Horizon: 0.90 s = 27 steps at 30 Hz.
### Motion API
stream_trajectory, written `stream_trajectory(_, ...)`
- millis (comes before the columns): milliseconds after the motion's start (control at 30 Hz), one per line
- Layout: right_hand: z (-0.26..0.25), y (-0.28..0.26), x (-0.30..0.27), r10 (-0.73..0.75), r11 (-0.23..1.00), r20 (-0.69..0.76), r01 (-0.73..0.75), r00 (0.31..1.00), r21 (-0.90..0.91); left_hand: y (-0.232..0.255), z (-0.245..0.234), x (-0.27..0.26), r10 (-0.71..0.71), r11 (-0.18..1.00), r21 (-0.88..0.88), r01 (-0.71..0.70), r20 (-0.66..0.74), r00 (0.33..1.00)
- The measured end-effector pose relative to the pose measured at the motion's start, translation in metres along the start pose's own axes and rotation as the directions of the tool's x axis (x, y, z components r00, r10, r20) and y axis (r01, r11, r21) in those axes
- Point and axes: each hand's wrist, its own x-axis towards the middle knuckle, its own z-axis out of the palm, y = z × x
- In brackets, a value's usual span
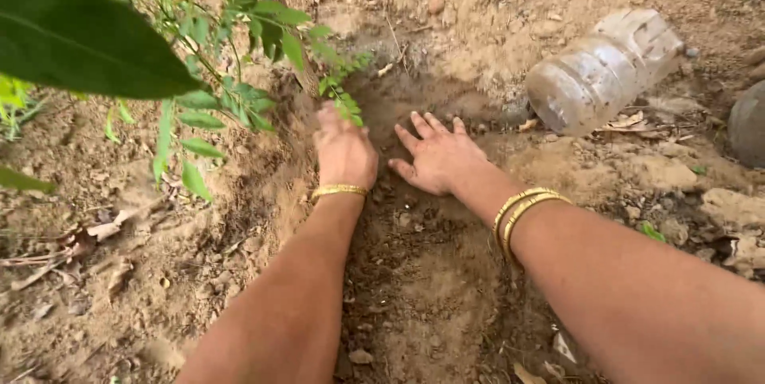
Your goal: Plant a small tree in a prepared hole in the ground.
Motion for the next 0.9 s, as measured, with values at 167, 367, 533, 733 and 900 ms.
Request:
stream_trajectory(167,0.000,0.002,0.008,0.021,0.999,-0.019,-0.020,1.000,0.045,0.012,-0.011,0.012,0.010,0.984,0.177,-0.019,0.050,0.999)
stream_trajectory(367,0.010,-0.003,0.031,0.052,0.994,-0.102,-0.043,0.993,0.096,0.018,-0.007,0.005,-0.036,0.986,0.165,0.025,0.063,0.997)
stream_trajectory(533,0.007,-0.002,0.047,0.026,0.991,-0.139,-0.007,0.990,0.134,0.020,-0.007,0.011,0.016,0.988,0.154,-0.022,0.042,0.999)
stream_trajectory(733,0.005,-0.001,0.045,-0.041,0.991,-0.108,0.054,0.993,0.121,0.026,-0.026,-0.002,0.003,0.951,0.297,-0.090,0.284,0.959)
stream_trajectory(900,0.012,0.000,0.041,-0.123,0.990,-0.101,0.128,0.987,0.052,0.012,-0.023,-0.002,0.111,0.938,0.277,-0.210,0.334,0.936)
